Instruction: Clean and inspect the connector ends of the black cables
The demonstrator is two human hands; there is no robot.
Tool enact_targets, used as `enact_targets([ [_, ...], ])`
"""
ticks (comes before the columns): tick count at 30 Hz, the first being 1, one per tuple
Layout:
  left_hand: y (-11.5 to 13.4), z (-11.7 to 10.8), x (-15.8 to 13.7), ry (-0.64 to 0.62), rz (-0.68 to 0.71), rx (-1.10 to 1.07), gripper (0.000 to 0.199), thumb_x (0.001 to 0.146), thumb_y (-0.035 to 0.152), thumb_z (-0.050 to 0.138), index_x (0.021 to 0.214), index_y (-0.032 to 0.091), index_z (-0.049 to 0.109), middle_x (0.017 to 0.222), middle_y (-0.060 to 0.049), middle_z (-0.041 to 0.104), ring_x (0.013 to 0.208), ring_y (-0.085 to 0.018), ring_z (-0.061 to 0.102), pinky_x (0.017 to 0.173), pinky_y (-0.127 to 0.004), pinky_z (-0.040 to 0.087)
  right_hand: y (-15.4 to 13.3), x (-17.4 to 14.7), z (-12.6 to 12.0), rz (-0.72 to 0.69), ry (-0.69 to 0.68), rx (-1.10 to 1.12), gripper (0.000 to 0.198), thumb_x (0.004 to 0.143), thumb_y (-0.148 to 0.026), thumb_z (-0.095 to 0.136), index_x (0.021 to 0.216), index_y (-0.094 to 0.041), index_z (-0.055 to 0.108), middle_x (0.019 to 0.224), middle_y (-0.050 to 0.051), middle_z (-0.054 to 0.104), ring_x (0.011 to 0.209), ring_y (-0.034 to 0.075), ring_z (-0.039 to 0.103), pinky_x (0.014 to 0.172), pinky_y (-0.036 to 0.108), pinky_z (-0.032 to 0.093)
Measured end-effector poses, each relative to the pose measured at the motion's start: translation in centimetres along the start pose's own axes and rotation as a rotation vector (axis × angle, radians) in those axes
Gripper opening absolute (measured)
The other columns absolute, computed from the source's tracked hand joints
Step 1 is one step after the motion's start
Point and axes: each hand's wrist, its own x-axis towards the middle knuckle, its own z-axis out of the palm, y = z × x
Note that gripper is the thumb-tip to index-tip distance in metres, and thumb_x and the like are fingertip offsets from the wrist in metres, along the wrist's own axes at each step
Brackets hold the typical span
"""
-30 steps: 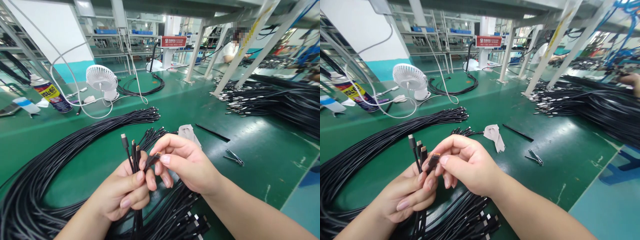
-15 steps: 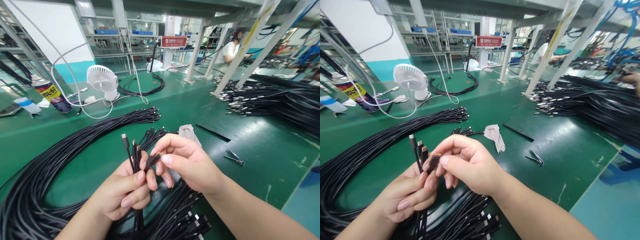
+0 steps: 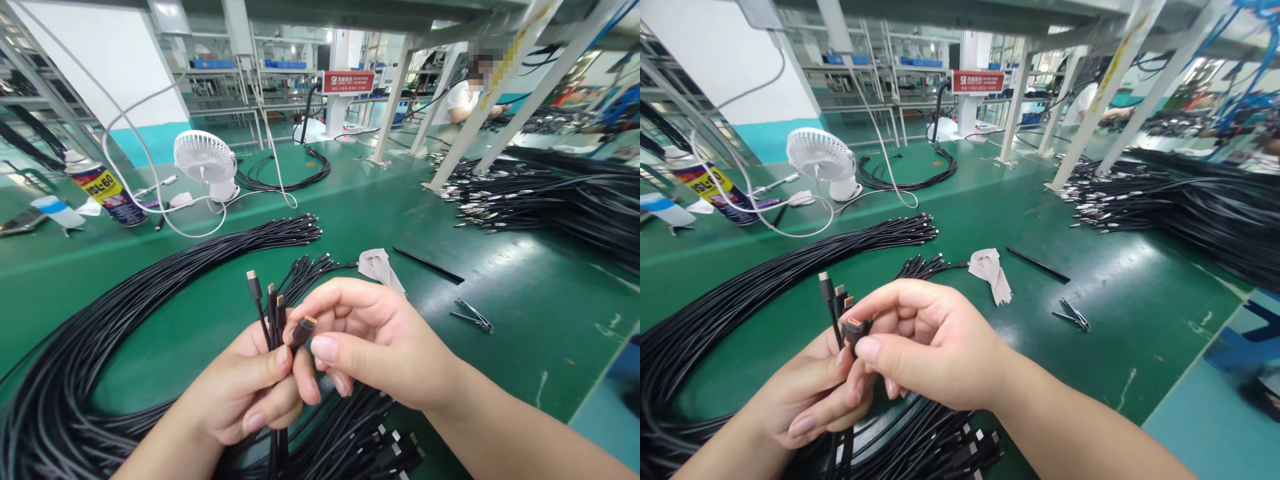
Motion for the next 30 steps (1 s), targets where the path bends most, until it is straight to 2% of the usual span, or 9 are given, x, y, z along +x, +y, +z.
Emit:
enact_targets([
  [12,-0.02,-0.19,0.19,-0.031,-0.004,-0.010,0.030,0.092,0.025,0.053,0.083,0.008,0.076,0.037,0.007,0.036,0.024,0.000,0.023,0.030,-0.012,0.020,-0.42,-0.20,0.31,0.015,0.026,-0.064,0.011,0.084,-0.020,0.063,0.093,-0.015,0.059,0.063,-0.003,0.059,0.046,0.005,0.053,0.044,0.015,0.043],
  [20,0.07,0.13,0.09,0.015,0.006,-0.041,0.016,0.090,0.023,0.057,0.090,0.012,0.068,0.055,0.002,0.059,0.027,0.002,0.026,0.032,-0.012,0.023,-0.33,-0.20,0.24,0.037,0.061,-0.024,0.013,0.082,-0.024,0.066,0.091,-0.015,0.061,0.062,-0.002,0.059,0.043,0.005,0.053,0.039,0.014,0.044],
  [30,0.08,0.03,0.10,0.013,-0.018,-0.048,0.014,0.089,0.023,0.059,0.090,0.011,0.067,0.046,0.005,0.052,0.026,0.001,0.026,0.032,-0.012,0.024,-0.23,-0.28,0.28,0.011,0.035,0.013,0.011,0.084,-0.022,0.064,0.092,-0.015,0.061,0.063,-0.001,0.064,0.044,0.007,0.058,0.042,0.015,0.051],
])
